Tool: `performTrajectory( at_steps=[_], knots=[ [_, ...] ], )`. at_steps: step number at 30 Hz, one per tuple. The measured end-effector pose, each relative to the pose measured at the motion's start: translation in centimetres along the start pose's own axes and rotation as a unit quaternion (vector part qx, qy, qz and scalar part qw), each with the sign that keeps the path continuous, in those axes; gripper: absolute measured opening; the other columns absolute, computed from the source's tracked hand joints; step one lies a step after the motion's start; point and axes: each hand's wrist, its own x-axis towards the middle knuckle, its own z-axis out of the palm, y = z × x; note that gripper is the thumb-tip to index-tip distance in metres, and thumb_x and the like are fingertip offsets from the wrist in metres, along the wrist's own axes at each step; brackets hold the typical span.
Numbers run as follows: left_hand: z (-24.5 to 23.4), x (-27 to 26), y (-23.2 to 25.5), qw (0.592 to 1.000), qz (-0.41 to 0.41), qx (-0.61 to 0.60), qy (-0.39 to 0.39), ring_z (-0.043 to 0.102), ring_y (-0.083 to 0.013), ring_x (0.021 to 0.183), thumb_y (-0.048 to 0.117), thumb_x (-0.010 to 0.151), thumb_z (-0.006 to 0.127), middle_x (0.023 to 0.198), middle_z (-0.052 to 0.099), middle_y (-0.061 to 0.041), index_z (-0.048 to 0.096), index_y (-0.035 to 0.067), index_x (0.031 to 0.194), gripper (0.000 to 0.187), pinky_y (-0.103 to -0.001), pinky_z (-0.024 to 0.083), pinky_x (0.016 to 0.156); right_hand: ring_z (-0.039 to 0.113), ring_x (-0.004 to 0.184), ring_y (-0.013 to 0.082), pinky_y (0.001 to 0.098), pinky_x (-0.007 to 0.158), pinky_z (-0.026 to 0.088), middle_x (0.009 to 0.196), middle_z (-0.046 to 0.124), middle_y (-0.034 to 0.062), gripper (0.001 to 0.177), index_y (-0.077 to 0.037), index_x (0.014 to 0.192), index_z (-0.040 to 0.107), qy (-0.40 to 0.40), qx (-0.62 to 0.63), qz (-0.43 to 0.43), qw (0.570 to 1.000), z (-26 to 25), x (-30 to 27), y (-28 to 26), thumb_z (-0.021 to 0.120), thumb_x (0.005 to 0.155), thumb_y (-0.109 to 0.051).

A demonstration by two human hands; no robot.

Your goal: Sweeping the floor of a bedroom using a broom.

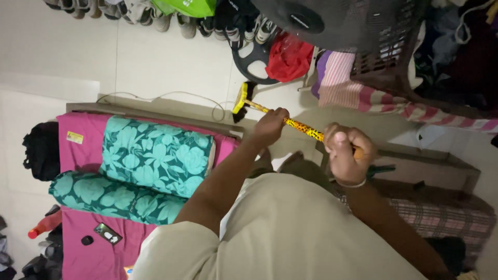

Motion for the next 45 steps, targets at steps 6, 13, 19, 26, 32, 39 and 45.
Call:
performTrajectory(
  at_steps=[6,13,19,26,32,39,45],
  knots=[
    [-1.7,-0.7,-0.2,0.999,0.026,0.011,0.018,0.058,-0.0412,0.096,0.005,0.091,0.057,0.105,0.062,-0.017,0.055,0.007,0.111,0.02,-0.051,0.047,0.084,0.039,0.059,0.0128,0.0332,0.062,0.038,0.069,0.043,0.004,0.036,-0.005,0.079,0.036,-0.011,0.021,-0.006,1.0,0.5,-0.5,0.5,0.051,0.112,-0.01],
    [-3.2,-1.2,-4.0,0.997,-0.005,0.044,0.063,0.059,-0.0429,0.096,0.005,0.084,0.058,0.104,0.061,-0.019,0.056,0.006,0.109,0.025,-0.051,0.047,0.086,0.044,0.066,0.0146,0.0325,0.064,0.039,0.073,0.049,0.005,0.035,-0.002,0.078,0.044,-0.041,0.012,0.008,0.999,1.6,-0.9,1.8,0.05,0.111,-0.01],
    [-7.0,-0.9,-2.9,0.991,-0.001,0.011,0.131,0.059,-0.0446,0.098,0.012,0.087,0.065,0.104,0.061,-0.019,0.056,0.007,0.107,0.023,-0.052,0.047,0.086,0.049,0.071,0.0134,0.0288,0.064,0.041,0.079,0.056,0.0074,0.032,0.001,0.083,0.049,-0.119,-0.022,0.035,0.992,1.9,1.3,2.3,0.051,0.111,-0.015],
    [-6.1,1.3,1.3,0.992,0.022,0.0,0.121,0.058,-0.0407,0.096,0.007,0.088,0.06,0.104,0.06,-0.017,0.054,0.009,0.109,0.022,-0.05,0.047,0.085,0.046,0.066,0.0112,0.0289,0.063,0.042,0.075,0.053,0.0034,0.035,-0.003,0.083,0.048,-0.149,-0.022,0.046,0.988,1.7,6.4,-4.2,0.05,0.115,-0.018],
    [-6.8,3.1,-6.0,0.986,-0.041,-0.007,0.159,0.059,-0.0408,0.097,0.006,0.09,0.06,0.1,0.06,-0.017,0.054,0.01,0.104,0.015,-0.049,0.047,0.084,0.05,0.071,0.0125,0.0293,0.062,0.042,0.08,0.057,0.0058,0.027,0.001,0.086,0.052,-0.131,-0.054,0.098,0.985,1.9,8.0,3.1,0.052,0.11,-0.01],
    [-14.0,2.5,-7.1,0.971,-0.147,0.054,0.182,0.056,-0.0439,0.098,-0.002,0.087,0.056,0.106,0.059,-0.019,0.054,0.007,0.105,0.02,-0.051,0.044,0.084,0.054,0.08,0.0188,0.0326,0.072,0.046,0.089,0.058,0.0083,0.022,0.003,0.089,0.052,-0.257,0.018,0.034,0.966,5.2,13.1,5.8,0.056,0.109,-0.005],
    [-16.4,5.4,-1.1,0.963,-0.075,0.039,0.256,0.057,-0.0429,0.102,-0.002,0.087,0.06,0.106,0.059,-0.019,0.056,0.006,0.11,0.025,-0.049,0.046,0.088,0.048,0.069,0.0153,0.0324,0.066,0.042,0.077,0.051,0.0051,0.023,0.0,0.081,0.046,-0.299,0.001,-0.022,0.954,4.3,18.0,-0.2,0.052,0.103,0.0]
  ],
)
